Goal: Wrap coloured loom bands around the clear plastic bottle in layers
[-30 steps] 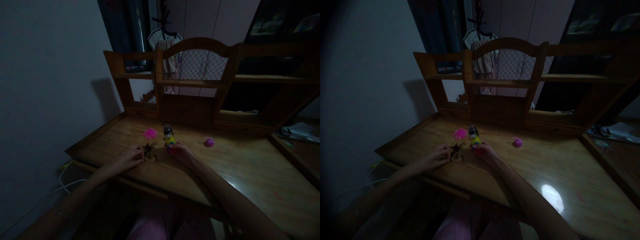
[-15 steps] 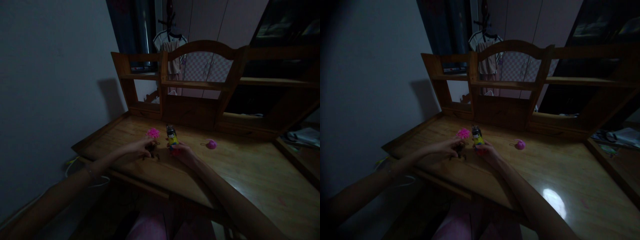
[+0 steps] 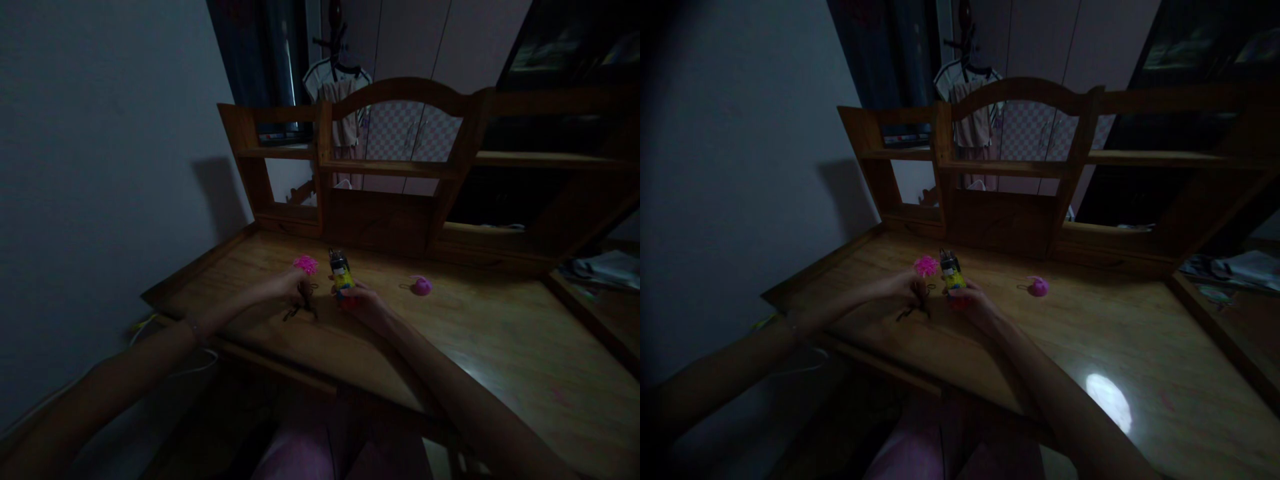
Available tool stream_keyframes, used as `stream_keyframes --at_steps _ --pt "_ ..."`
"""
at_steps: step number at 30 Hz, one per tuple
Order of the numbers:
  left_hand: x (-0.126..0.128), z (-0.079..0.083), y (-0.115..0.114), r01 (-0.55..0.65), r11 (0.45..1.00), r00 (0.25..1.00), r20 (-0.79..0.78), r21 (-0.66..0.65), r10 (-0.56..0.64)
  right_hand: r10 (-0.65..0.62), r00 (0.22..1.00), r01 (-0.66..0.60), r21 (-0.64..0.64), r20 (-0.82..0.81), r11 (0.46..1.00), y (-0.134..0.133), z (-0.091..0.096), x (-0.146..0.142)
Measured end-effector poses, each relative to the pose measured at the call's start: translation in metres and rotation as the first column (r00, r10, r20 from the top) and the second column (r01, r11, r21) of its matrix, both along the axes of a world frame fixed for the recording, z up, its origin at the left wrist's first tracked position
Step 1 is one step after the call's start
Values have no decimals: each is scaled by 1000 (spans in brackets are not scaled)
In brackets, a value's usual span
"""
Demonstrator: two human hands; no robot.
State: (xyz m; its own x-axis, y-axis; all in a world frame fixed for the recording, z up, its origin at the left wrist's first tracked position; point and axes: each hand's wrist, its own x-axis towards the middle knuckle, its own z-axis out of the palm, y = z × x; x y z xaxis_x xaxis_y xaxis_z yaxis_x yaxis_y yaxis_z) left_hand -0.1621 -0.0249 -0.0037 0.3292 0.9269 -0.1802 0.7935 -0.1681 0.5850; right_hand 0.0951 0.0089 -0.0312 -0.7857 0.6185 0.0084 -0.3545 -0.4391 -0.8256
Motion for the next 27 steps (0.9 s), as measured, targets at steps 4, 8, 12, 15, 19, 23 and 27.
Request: stream_keyframes --at_steps 4,8,12,15,19,23,27 --pt "4 10 -8 34 998 999 -31 -49 -36 -11 1000 11 -9 2 1000 0 1 0" --pt "2 12 -11 48 997 999 -8 -59 -49 -10 1000 10 0 13 1000 0 1 -1" --pt "-9 27 -11 -54 998 991 123 18 52 -17 1000 16 26 19 1000 -1 -2 -4" --pt "-15 54 -9 -180 975 957 253 127 144 -27 999 25 53 31 998 -2 -3 -5" --pt "-7 89 -6 -189 945 958 262 266 118 -11 999 6 107 46 994 -5 -1 -4" --pt "13 108 -3 -76 927 990 140 366 26 4 997 -15 154 73 988 -6 0 -3" --pt "33 116 -5 39 915 999 -6 401 -40 -16 995 0 155 102 988 -7 -1 -2"
